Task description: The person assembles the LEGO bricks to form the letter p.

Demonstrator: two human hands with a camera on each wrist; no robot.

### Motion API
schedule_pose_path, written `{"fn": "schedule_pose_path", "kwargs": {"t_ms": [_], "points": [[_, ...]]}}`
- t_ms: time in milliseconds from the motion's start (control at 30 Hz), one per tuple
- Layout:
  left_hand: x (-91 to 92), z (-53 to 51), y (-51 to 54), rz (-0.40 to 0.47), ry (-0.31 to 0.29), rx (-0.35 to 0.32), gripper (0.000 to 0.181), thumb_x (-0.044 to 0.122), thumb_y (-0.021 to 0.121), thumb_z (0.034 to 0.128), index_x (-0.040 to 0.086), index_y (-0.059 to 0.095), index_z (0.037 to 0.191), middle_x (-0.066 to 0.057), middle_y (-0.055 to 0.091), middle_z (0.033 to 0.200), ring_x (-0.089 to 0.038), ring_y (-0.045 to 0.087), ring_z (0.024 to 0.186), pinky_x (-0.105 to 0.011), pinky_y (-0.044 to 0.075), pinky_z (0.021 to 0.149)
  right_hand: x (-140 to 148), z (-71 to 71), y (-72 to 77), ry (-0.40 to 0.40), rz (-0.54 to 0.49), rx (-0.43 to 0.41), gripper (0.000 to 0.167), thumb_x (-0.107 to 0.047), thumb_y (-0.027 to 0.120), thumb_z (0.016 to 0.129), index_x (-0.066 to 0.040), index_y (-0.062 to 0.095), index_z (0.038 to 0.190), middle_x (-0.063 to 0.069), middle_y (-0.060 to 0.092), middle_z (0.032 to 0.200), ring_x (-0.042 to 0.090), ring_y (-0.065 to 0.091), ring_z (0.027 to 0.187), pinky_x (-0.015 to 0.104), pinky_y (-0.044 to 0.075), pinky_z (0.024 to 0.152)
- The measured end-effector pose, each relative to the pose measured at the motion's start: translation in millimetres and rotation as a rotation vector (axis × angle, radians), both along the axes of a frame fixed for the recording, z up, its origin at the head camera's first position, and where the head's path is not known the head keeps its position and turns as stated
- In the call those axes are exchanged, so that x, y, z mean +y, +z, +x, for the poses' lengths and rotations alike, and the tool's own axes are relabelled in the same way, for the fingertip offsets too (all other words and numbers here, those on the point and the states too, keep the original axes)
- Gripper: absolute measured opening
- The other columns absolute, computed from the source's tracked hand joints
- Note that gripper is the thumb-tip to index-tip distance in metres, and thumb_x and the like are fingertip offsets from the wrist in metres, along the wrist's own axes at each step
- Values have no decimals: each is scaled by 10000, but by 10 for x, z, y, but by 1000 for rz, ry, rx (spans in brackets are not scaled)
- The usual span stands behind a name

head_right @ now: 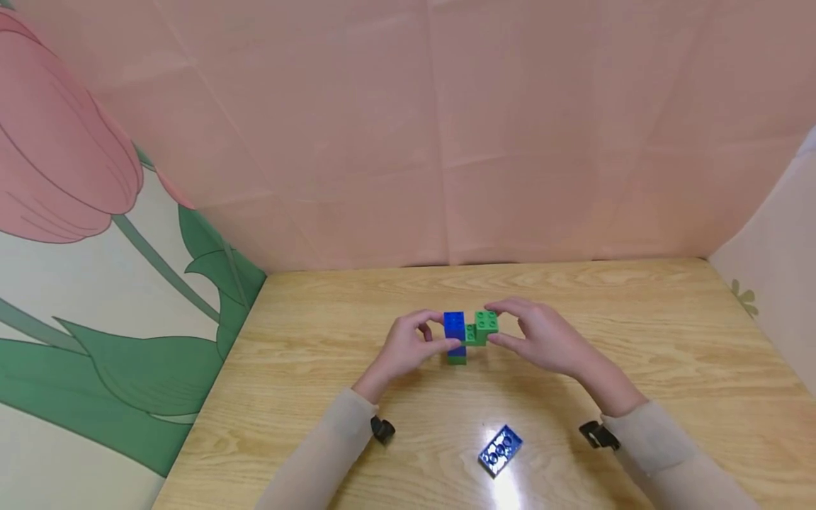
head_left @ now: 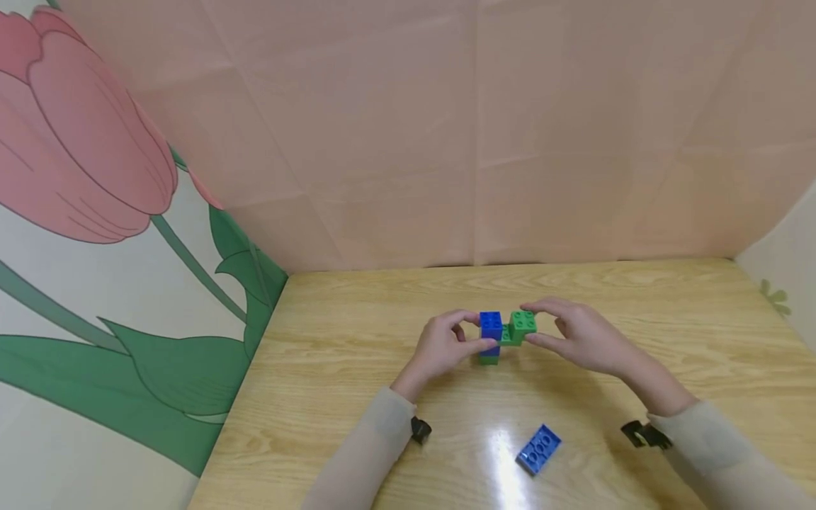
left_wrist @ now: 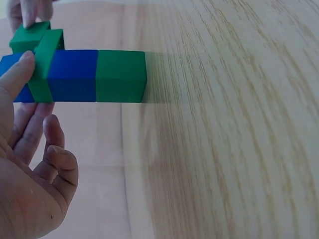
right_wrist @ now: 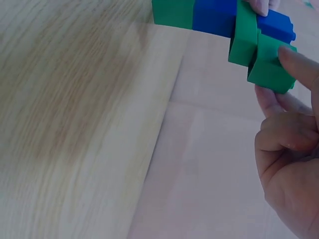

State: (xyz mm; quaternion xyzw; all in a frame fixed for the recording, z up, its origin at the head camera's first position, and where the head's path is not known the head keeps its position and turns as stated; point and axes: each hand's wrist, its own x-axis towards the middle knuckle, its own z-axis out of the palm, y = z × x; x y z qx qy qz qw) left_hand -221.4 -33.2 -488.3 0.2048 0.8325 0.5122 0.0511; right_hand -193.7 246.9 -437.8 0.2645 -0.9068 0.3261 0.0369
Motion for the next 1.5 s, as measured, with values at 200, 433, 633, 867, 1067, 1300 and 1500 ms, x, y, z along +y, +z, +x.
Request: {"fn": "schedule_pose_path", "kwargs": {"t_ms": [200, 433, 633, 867, 1067, 1300, 1500], "points": [[21, -7, -15, -8, 7, -13, 412, 524, 821, 859, 293, 736, 1189, -72, 719, 1117, -126, 555, 737, -246, 432, 543, 113, 74, -40, -48, 7, -90, 583, -398, 739, 981, -59, 589, 1431, 44, 688, 1233, 243, 631, 1084, 446, 552, 836], [22, -7, -17, -2, 2, -11, 419, 503, 828, 862, 263, 736, 1194, -112, 716, 1096, -132, 544, 703, -248, 417, 524, 263, 203, -134, 19, 18, -229, 483, -383, 736, 983, -118, 640, 1375, 31, 689, 1275, 316, 603, 1218, 446, 552, 884], [21, -7, -21, -3, 5, -14, 420, 515, 824, 861, 274, 735, 1192, -94, 716, 1127, -133, 551, 719, -250, 427, 538, 327, 284, -234, 207, 11, -378, 458, -378, 773, 948, -178, 661, 1344, 29, 662, 1340, 238, 582, 1211, 404, 538, 852], [23, -7, -29, -6, 7, -17, 406, 527, 819, 860, 302, 733, 1187, -56, 719, 1140, -131, 557, 745, -254, 434, 550, 280, 367, -396, 369, 2, -429, 456, -362, 815, 904, -219, 687, 1317, -30, 663, 1323, 216, 553, 1270, 540, 454, 986], [22, -5, -23, 2, 7, -20, 402, 520, 822, 861, 303, 733, 1187, -69, 718, 1141, -138, 555, 734, -254, 428, 536, 230, 425, -472, 457, -9, -434, 454, -365, 834, 883, -222, 704, 1294, -47, 683, 1272, 173, 594, 1218, 376, 443, 1021], [26, -5, -20, 2, 7, -19, 399, 518, 823, 862, 299, 736, 1184, -61, 719, 1142, -143, 561, 732, -252, 429, 528, 212, 467, -572, 525, -20, -505, 477, -363, 829, 874, -212, 703, 1309, -59, 675, 1176, 163, 616, 1093, 358, 456, 974], [28, -2, -23, 7, 5, -15, 387, 504, 826, 865, 298, 735, 1180, -69, 720, 1130, -151, 555, 720, -249, 417, 515, 198, 475, -624, 515, 5, -548, 417, -366, 818, 889, -228, 721, 1270, -118, 656, 1125, 113, 605, 1055, 333, 467, 950]]}}
